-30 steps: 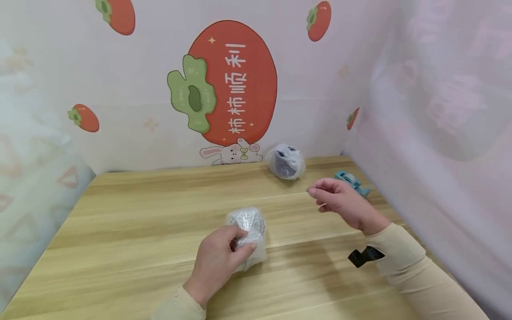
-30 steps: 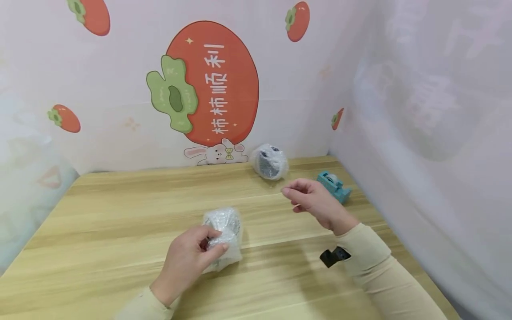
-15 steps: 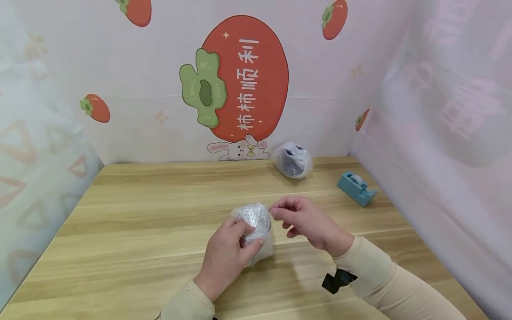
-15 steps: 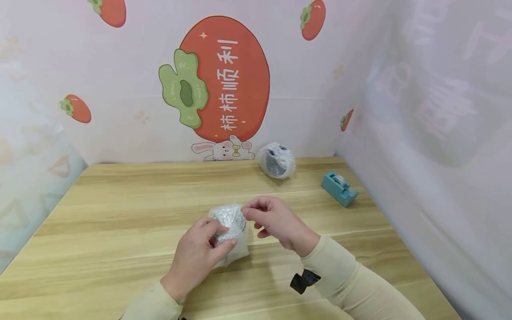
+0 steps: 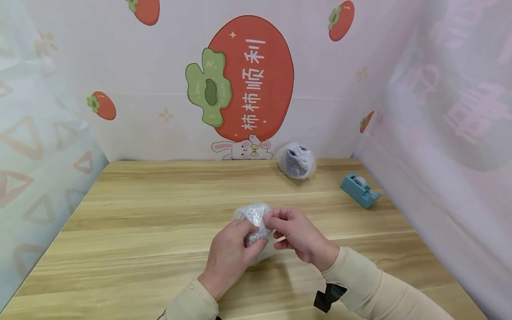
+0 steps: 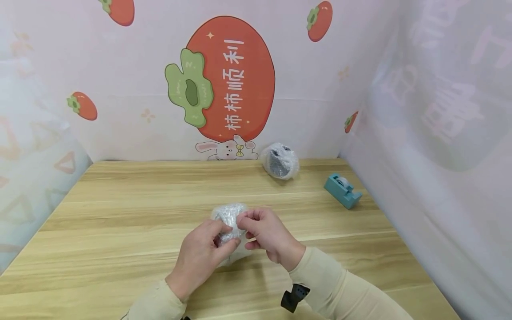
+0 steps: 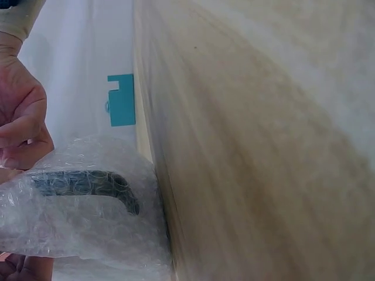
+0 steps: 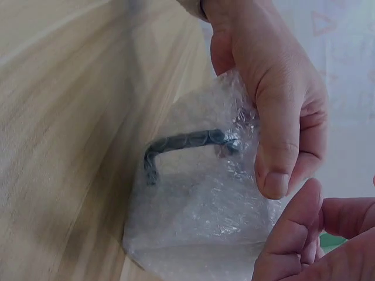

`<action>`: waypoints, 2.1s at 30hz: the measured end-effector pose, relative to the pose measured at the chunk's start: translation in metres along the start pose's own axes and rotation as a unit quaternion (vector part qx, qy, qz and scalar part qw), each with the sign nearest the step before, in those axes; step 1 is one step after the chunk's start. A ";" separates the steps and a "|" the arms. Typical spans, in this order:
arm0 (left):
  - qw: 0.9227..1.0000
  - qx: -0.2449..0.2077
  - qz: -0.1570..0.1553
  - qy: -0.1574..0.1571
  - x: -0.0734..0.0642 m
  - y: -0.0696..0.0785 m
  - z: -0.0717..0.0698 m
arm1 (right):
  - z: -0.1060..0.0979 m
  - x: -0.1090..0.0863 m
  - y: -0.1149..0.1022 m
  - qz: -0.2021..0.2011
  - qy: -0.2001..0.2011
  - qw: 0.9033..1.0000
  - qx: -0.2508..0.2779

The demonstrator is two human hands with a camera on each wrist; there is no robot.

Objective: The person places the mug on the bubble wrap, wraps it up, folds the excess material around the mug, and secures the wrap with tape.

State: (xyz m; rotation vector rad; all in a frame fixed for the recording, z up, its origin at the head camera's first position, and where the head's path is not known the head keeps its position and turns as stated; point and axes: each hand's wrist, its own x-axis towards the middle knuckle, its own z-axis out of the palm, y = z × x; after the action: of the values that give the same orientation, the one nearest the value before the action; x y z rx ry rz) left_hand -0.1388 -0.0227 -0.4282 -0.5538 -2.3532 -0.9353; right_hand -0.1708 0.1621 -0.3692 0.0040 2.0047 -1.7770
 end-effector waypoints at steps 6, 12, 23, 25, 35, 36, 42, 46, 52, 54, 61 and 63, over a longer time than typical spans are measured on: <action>1.000 0.004 0.008 0.011 0.000 0.000 0.001 | 0.004 -0.001 -0.002 0.021 0.014 1.000 0.000; 1.000 0.002 0.007 0.014 0.000 0.000 0.000 | 0.005 -0.003 -0.002 0.028 0.021 0.999 -0.003; 1.000 0.008 0.021 0.020 -0.001 0.000 0.002 | 0.009 -0.003 -0.002 0.024 0.055 0.998 -0.016; 1.000 0.007 0.021 0.020 -0.001 0.000 0.002 | 0.010 -0.004 -0.002 0.028 0.059 0.998 -0.019; 0.999 0.014 0.027 0.022 -0.001 0.000 0.001 | 0.004 -0.009 -0.010 0.064 0.037 0.997 -0.029; 0.999 0.014 0.027 0.023 -0.001 0.000 0.001 | 0.003 -0.009 -0.010 0.069 0.033 0.997 -0.029; 0.999 0.016 0.027 0.024 -0.002 0.001 0.001 | -0.001 -0.010 -0.014 0.087 0.012 0.995 -0.038; 0.999 0.019 0.030 0.022 -0.002 0.001 0.001 | -0.004 -0.008 -0.017 0.091 -0.008 0.994 -0.054; 0.999 0.017 0.037 0.015 -0.002 0.001 0.002 | -0.008 -0.005 -0.019 0.105 -0.029 0.992 -0.068; 0.999 0.017 0.040 0.016 -0.002 0.001 0.002 | -0.009 -0.005 -0.020 0.111 -0.033 0.991 -0.071; 0.999 0.018 0.042 0.017 -0.002 -0.001 0.002 | -0.009 -0.002 -0.020 0.116 -0.040 0.988 -0.096; 0.999 0.018 0.042 0.015 -0.002 -0.001 0.002 | -0.008 -0.002 -0.020 0.111 -0.036 0.987 -0.112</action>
State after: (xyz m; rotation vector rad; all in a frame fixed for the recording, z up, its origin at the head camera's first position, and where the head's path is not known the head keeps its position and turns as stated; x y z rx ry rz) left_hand -0.1386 -0.0220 -0.4306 -0.6149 -2.2977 -0.8555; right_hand -0.1778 0.1669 -0.3497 0.0871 2.0531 -1.3899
